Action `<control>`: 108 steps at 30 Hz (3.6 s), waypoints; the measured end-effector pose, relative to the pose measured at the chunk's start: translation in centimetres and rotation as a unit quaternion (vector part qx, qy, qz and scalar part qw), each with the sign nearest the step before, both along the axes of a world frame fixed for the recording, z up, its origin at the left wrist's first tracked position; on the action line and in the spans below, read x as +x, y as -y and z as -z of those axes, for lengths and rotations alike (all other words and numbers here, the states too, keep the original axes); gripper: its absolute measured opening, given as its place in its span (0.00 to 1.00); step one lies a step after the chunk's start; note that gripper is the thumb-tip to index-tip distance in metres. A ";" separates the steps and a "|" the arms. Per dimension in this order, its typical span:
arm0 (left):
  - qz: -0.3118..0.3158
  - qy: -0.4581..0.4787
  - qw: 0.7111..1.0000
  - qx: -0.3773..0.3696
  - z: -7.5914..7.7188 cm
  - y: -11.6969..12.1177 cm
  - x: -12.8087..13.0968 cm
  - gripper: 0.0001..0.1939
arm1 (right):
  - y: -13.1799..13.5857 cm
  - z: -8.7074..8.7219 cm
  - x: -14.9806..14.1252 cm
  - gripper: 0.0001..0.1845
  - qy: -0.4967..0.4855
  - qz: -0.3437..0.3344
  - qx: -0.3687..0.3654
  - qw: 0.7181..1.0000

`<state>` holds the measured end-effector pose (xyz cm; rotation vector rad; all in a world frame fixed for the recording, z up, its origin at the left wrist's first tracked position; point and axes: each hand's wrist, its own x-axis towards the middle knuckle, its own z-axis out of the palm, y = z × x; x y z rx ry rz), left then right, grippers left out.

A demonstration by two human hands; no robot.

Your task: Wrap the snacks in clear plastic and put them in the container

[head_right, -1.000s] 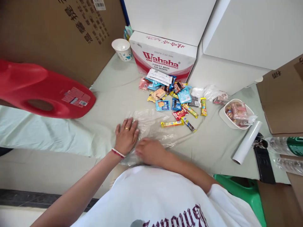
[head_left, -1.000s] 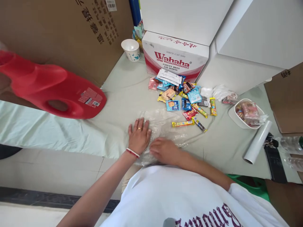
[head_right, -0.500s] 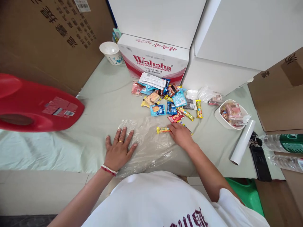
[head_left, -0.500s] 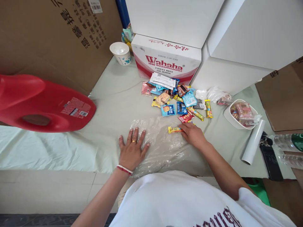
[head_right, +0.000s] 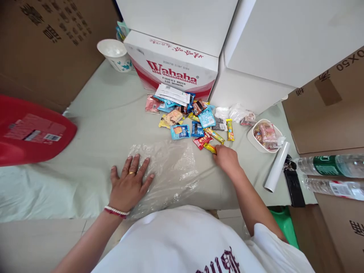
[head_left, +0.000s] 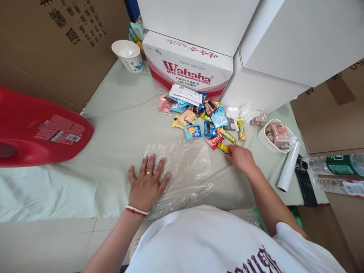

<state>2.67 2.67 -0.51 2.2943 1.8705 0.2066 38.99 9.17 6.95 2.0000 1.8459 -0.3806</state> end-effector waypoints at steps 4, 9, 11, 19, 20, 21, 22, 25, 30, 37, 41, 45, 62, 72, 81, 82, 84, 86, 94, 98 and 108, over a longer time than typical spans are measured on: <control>0.005 -0.010 1.000 0.008 0.1 0.1 0.0 0.30 | 0.0 -1.4 2.4 0.11 -0.018 0.014 -0.005 1.000; 0.002 -0.017 1.000 0.007 0.0 0.1 -0.1 0.31 | -3.4 -1.7 2.7 0.16 -0.002 0.017 0.089 0.996; 0.003 -0.017 1.000 0.010 0.0 0.1 -0.1 0.30 | -5.2 -1.2 1.7 0.18 0.003 -0.008 0.097 0.995; -0.025 0.003 0.999 0.041 0.2 0.1 1.2 0.29 | -3.6 -0.6 2.0 0.14 0.005 -0.007 0.031 0.999; -0.028 0.002 0.999 0.039 0.1 0.0 1.4 0.29 | -2.3 -0.9 2.9 0.13 0.005 0.009 0.031 0.999; -0.030 0.000 0.999 0.036 0.0 0.0 1.6 0.29 | -1.0 -1.2 3.9 0.13 0.000 0.026 0.036 0.999; -0.032 -0.002 0.999 0.031 -0.2 0.0 1.7 0.29 | 0.3 -1.8 4.8 0.13 -0.016 0.046 0.056 0.997; -0.032 -0.006 0.999 0.010 -0.5 -0.2 1.9 0.29 | 3.1 -4.3 5.7 0.12 -0.162 0.068 0.144 0.974; -0.042 0.002 0.999 -0.005 -0.4 0.0 1.9 0.30 | 3.3 -6.4 -4.1 0.15 -0.473 -0.069 0.055 0.877; -0.045 0.002 0.999 -0.012 -0.6 0.2 0.2 0.31 | 0.6 2.3 -13.3 0.23 -0.389 -0.073 0.061 0.916; -0.007 -0.004 1.000 -0.015 -0.3 -0.1 -1.2 0.34 | 1.7 3.7 -9.6 0.19 -0.382 0.020 0.084 0.920; 0.002 -0.009 1.000 -0.011 -0.1 -0.2 -1.2 0.35 | 2.6 1.4 -8.3 0.21 -0.336 0.001 0.095 0.937; 0.002 -0.020 1.000 0.002 0.0 -0.1 -1.1 0.36 | 4.2 1.8 -13.8 0.30 -0.257 -0.304 0.137 0.907; 0.000 -0.008 1.000 0.001 -0.1 -0.2 -1.1 0.35 | 6.5 2.8 -11.4 0.14 -0.262 -0.274 0.153 0.913; 0.001 -0.018 1.000 0.002 -0.1 -0.1 -1.0 0.35 | 3.3 2.6 -13.2 0.41 -0.278 -0.281 0.104 0.913; 0.001 -0.019 1.000 0.002 -0.1 -0.1 -1.0 0.35 | 3.2 2.5 -13.2 0.39 -0.280 -0.292 0.100 0.909; -0.001 -0.017 1.000 0.002 -0.2 -0.2 -1.1 0.34 | 3.3 2.6 -13.0 0.38 -0.289 -0.309 0.100 0.901; -0.004 -0.011 1.000 -0.002 -0.3 -0.3 -1.2 0.33 | 3.5 2.9 -12.6 0.38 -0.302 -0.321 0.106 0.891; -0.006 -0.008 0.988 0.157 -0.2 1.4 -2.9 0.27 | 3.1 3.7 -12.1 0.39 -0.341 -0.345 0.117 0.867; 0.148 -0.017 0.964 0.221 0.8 2.9 -5.0 0.31 | 4.4 2.3 -10.1 0.30 -0.382 -0.327 0.143 0.853; 0.017 0.066 0.974 0.218 -0.7 1.6 -4.3 0.39 | 14.1 4.9 -7.2 0.21 -0.321 -0.290 0.243 0.868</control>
